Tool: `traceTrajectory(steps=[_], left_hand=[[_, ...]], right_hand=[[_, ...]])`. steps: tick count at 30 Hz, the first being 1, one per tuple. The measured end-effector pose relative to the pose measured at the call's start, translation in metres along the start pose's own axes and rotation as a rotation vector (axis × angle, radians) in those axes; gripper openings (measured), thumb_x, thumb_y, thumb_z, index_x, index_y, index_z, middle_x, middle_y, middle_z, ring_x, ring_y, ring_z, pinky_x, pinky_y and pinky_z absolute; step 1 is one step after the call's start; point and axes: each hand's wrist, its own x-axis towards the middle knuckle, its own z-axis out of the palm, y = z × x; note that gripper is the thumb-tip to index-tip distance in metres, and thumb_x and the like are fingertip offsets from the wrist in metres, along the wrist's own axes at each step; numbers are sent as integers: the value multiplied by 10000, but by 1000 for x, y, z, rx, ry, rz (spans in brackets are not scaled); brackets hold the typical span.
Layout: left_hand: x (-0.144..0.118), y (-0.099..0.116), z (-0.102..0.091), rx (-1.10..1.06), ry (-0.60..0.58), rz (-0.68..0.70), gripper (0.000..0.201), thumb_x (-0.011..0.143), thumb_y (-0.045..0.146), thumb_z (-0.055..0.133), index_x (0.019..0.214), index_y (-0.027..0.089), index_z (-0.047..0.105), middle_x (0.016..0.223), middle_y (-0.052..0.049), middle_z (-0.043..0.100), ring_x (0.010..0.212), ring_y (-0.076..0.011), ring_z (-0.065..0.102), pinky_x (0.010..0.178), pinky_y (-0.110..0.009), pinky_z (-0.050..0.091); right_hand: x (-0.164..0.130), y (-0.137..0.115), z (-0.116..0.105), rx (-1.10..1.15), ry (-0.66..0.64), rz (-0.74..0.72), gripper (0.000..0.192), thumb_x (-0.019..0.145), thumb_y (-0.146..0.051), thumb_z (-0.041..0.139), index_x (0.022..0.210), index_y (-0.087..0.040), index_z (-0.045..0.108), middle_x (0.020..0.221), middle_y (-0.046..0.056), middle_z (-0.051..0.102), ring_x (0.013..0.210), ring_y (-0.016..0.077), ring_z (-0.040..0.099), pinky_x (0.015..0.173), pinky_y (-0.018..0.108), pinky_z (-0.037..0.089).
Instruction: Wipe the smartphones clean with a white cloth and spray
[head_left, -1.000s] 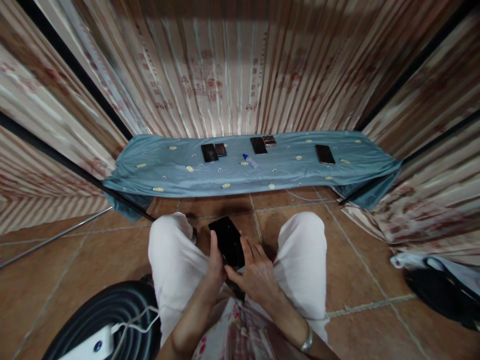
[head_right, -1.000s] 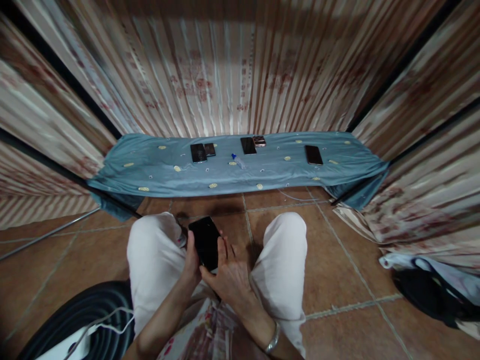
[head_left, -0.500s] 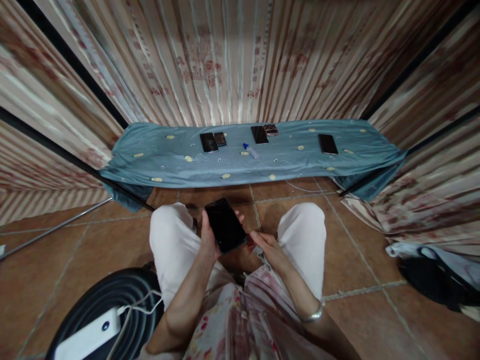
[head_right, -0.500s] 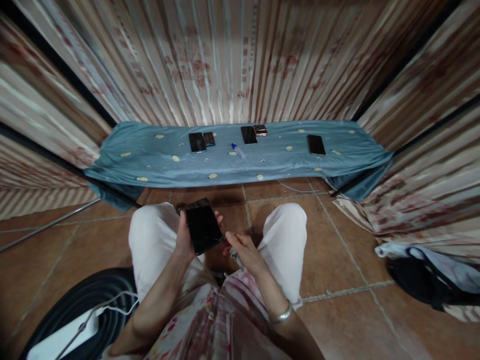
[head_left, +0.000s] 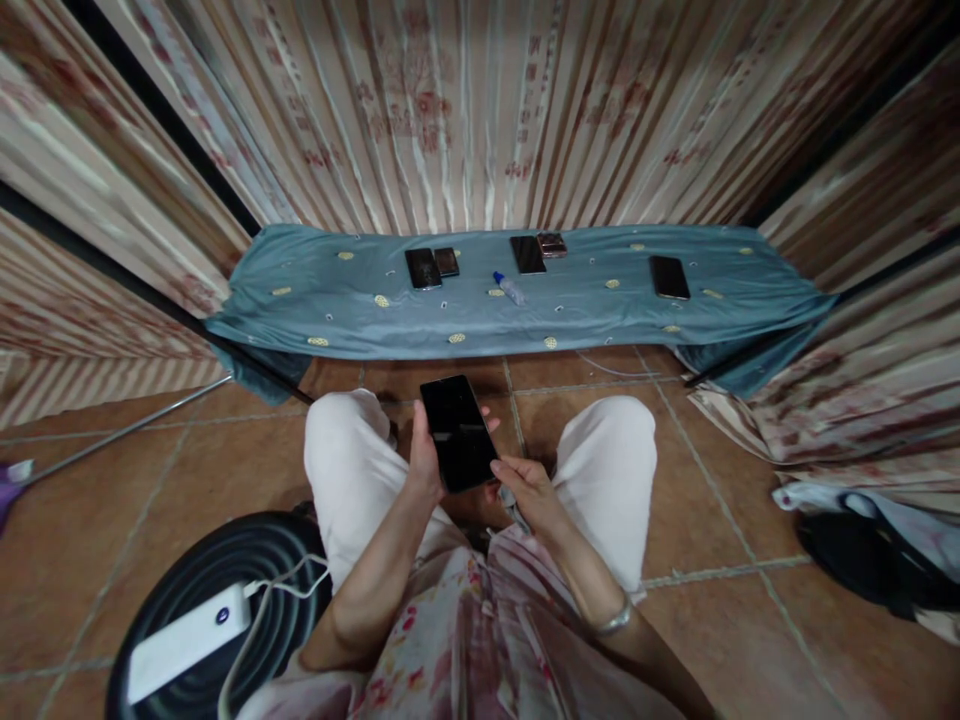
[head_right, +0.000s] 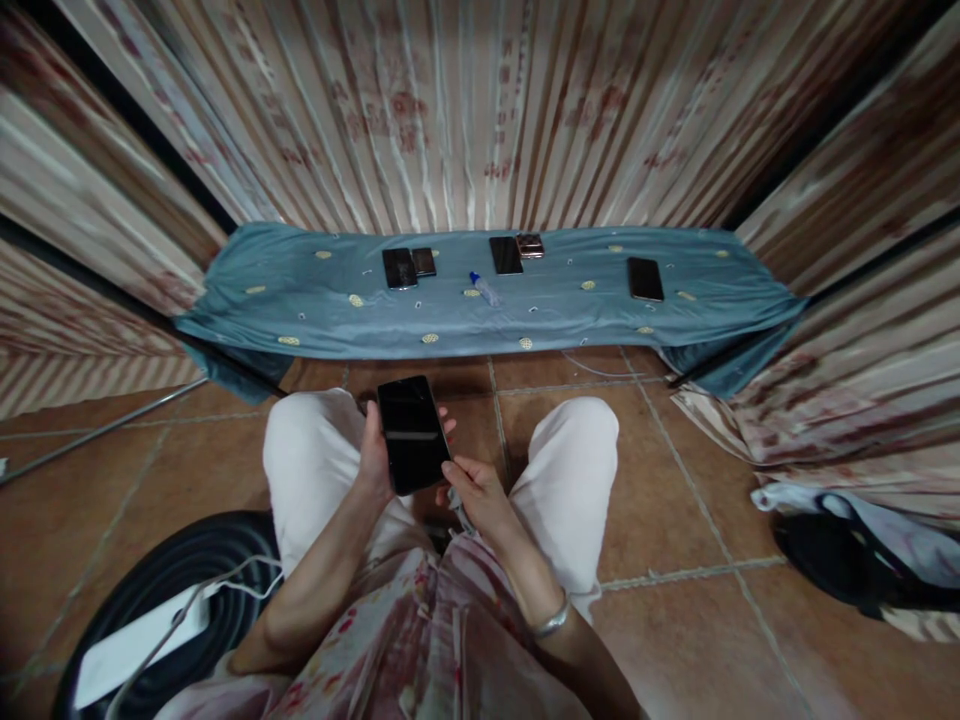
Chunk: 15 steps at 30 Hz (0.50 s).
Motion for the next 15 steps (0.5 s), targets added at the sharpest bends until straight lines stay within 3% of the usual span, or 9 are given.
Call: traceTrajectory(steps=[4, 7, 11, 15], left_hand=[[0, -1, 3, 7, 0, 50, 779, 897, 691, 260, 1274, 99, 597, 1060, -183, 738, 1012, -324, 699, 835, -433, 560], [1, -2, 5, -5, 21, 100, 770, 900, 686, 259, 1276, 104, 597, 1050, -175, 741, 996, -312, 705, 832, -414, 558], [4, -4, 4, -17, 41, 121, 754, 910, 671, 255, 1268, 111, 611, 1030, -154, 751, 939, -286, 718, 767, -372, 573], [6, -8, 2, -7, 67, 109, 759, 913, 662, 263, 1246, 87, 629, 964, -156, 761, 871, -272, 725, 673, -333, 576]], right_hand=[[-2, 7, 1, 62, 32, 31, 483, 666, -652, 695, 671, -185, 569, 476, -42, 577, 389, 61, 408, 411, 190, 248], [-6, 12, 4, 161, 45, 98, 452, 655, -605, 739, 710, -185, 581, 546, -36, 607, 426, 68, 450, 427, 189, 280], [-9, 16, 14, 124, -23, 138, 374, 641, -500, 785, 660, -162, 626, 590, -16, 622, 502, 82, 509, 506, 206, 351], [-7, 20, 22, 143, 9, 117, 357, 621, -488, 787, 609, -165, 634, 588, -9, 624, 524, 92, 517, 525, 215, 361]])
